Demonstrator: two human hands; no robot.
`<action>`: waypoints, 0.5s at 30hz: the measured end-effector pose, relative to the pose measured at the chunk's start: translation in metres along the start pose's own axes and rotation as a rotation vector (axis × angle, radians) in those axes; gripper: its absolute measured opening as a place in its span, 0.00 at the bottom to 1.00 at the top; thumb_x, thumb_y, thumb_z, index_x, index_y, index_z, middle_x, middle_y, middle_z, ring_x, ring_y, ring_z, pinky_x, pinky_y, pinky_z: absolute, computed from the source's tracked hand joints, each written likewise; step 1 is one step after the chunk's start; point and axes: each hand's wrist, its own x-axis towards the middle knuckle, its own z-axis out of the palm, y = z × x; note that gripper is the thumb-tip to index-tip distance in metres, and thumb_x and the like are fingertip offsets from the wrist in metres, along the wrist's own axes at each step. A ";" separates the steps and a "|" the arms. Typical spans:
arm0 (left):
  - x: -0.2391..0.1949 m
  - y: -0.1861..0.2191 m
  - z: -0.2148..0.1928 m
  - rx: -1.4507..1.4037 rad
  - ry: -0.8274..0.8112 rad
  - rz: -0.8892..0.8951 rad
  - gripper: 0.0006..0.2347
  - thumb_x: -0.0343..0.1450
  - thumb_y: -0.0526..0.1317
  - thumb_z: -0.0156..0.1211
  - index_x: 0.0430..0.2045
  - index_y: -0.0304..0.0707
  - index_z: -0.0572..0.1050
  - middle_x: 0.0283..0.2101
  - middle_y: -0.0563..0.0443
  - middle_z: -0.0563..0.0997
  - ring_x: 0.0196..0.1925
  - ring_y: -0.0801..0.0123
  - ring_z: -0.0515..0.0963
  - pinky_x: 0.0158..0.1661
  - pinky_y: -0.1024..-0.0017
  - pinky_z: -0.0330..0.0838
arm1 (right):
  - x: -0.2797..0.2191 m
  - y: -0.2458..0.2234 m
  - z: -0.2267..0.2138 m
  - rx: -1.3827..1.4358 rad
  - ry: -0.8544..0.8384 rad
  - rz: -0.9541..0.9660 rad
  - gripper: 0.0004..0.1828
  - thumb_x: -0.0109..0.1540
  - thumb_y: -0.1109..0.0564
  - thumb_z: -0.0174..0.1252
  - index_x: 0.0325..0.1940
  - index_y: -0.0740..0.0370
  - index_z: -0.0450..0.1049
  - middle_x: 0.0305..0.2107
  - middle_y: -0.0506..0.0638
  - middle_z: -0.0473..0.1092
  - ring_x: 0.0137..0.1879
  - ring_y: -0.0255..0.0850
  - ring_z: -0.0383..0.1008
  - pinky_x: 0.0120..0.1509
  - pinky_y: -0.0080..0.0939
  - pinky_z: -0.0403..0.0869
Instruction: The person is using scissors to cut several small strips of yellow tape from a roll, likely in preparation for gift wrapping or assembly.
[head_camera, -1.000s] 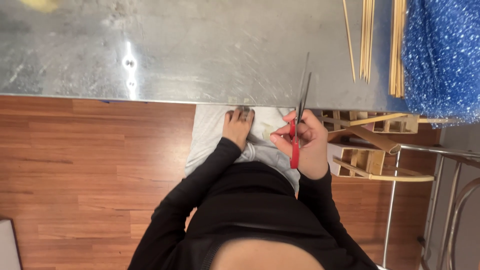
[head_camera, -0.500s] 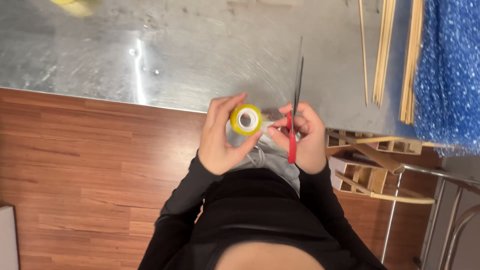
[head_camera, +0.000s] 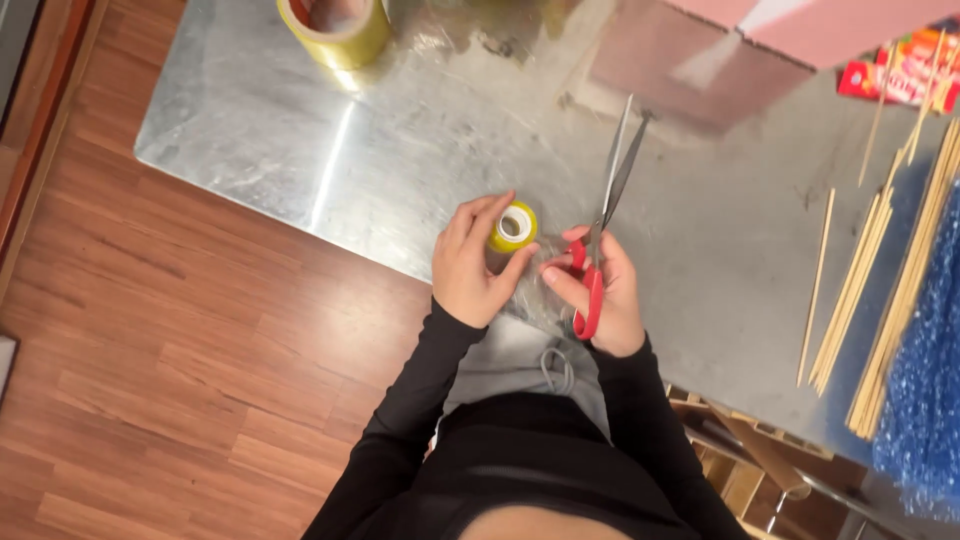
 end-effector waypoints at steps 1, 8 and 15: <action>0.003 -0.003 0.001 -0.005 0.007 0.005 0.25 0.67 0.44 0.72 0.59 0.43 0.73 0.53 0.52 0.75 0.53 0.56 0.79 0.54 0.57 0.71 | 0.004 0.002 0.003 -0.005 -0.002 -0.008 0.27 0.58 0.64 0.68 0.59 0.66 0.66 0.34 0.58 0.76 0.41 0.38 0.80 0.50 0.34 0.77; 0.015 -0.016 0.015 0.182 -0.033 -0.076 0.22 0.72 0.49 0.63 0.62 0.49 0.70 0.60 0.55 0.71 0.59 0.61 0.71 0.53 0.61 0.63 | 0.022 0.004 0.010 -0.005 0.026 -0.003 0.28 0.57 0.66 0.69 0.58 0.65 0.66 0.34 0.59 0.77 0.43 0.39 0.80 0.52 0.35 0.77; 0.013 -0.008 0.014 0.146 -0.065 -0.097 0.27 0.73 0.45 0.63 0.68 0.46 0.63 0.74 0.41 0.59 0.65 0.46 0.63 0.58 0.53 0.56 | 0.007 0.002 0.006 -0.013 0.030 0.005 0.27 0.59 0.64 0.67 0.60 0.67 0.65 0.35 0.60 0.75 0.46 0.42 0.79 0.55 0.40 0.76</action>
